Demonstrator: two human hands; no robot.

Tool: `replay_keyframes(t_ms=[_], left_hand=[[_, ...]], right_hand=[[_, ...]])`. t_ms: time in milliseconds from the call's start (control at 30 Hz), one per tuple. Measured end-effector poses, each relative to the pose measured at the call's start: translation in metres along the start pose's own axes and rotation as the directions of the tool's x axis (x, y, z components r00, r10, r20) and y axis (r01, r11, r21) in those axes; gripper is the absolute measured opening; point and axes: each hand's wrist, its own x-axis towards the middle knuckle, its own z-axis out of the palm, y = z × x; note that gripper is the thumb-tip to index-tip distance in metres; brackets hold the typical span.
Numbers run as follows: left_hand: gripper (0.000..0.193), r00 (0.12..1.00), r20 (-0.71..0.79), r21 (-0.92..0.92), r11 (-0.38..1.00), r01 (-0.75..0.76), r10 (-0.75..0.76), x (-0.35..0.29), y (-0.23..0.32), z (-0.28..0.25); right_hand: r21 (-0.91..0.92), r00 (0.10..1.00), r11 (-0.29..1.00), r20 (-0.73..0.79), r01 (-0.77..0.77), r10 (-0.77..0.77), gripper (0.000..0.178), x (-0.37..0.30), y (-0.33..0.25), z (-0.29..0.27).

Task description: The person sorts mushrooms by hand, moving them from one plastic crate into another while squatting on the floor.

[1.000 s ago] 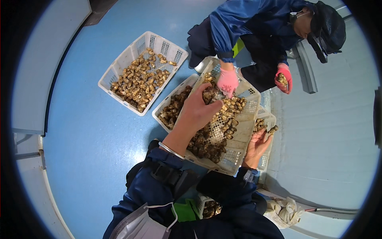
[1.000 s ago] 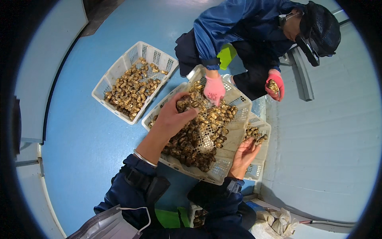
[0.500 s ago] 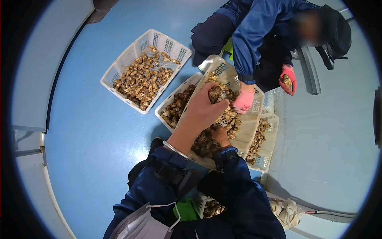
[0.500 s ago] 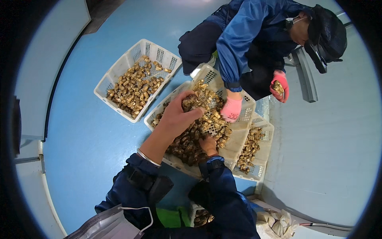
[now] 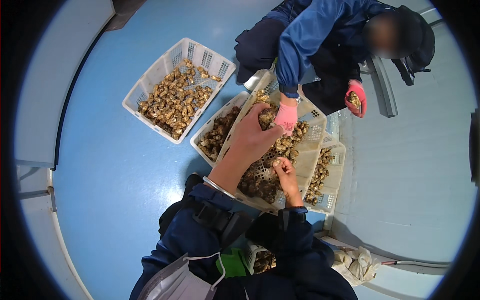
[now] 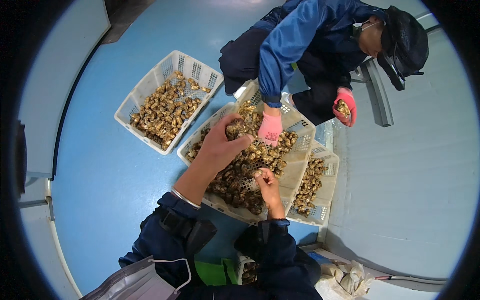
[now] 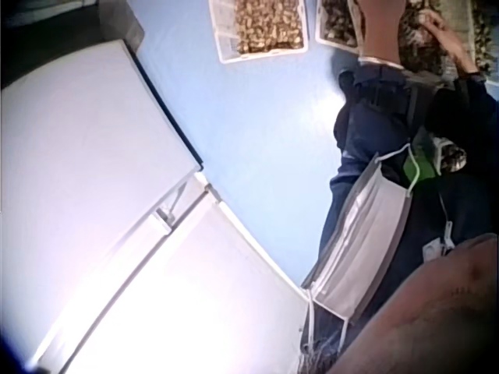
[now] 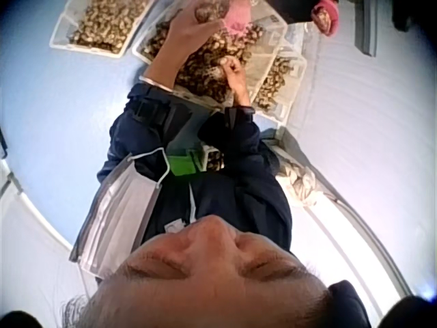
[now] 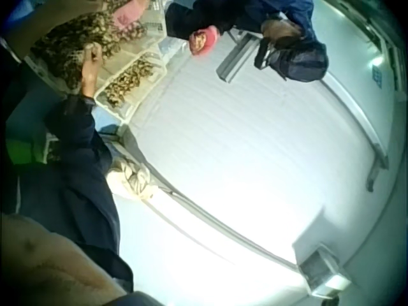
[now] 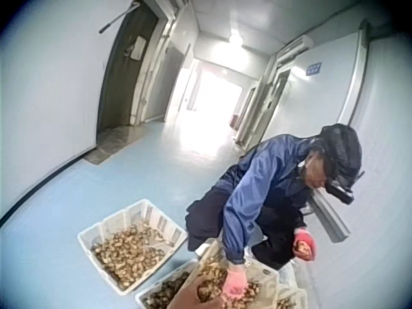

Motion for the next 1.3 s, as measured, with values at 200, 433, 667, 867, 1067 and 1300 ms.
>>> replay_keyframes(t_ms=[200, 433, 667, 867, 1067, 1300], left_hand=[[0.058, 1.000, 0.018, -0.027, 0.999, 0.023, -0.022, -0.001, -0.003, -0.001], [0.059, 0.994, 0.085, 0.006, 0.998, 0.068, -0.068, -0.009, -0.002, -0.001], [0.063, 0.997, 0.074, -0.024, 0.999, 0.041, -0.039, -0.002, -0.002, 0.002], [0.057, 1.000, 0.008, 0.020, 1.000, -0.005, 0.005, -0.006, 0.000, -0.011], [0.062, 0.996, 0.082, -0.022, 0.999, 0.030, -0.028, 0.000, -0.006, 0.013], [0.059, 0.996, 0.060, 0.014, 0.998, 0.060, -0.061, -0.007, 0.005, -0.002]], right_hand=[[-0.060, 0.988, 0.988, -0.059, 0.141, -0.144, 0.019, -0.014, -0.039, 0.011], [0.151, 0.977, 0.970, 0.068, 0.191, -0.203, 0.028, -0.022, -0.127, 0.023], [0.670, 0.866, 0.593, -0.491, 0.447, -0.097, 0.029, -0.011, -0.112, -0.061], [0.247, 0.905, 0.964, -0.425, 0.102, 0.013, 0.028, -0.008, -0.038, -0.064], [-0.907, 0.932, 0.330, 0.326, 0.261, 0.158, 0.019, 0.002, 0.056, -0.062], [-0.911, 0.876, 0.218, 0.401, 0.351, 0.267, 0.018, 0.016, 0.096, -0.053]])
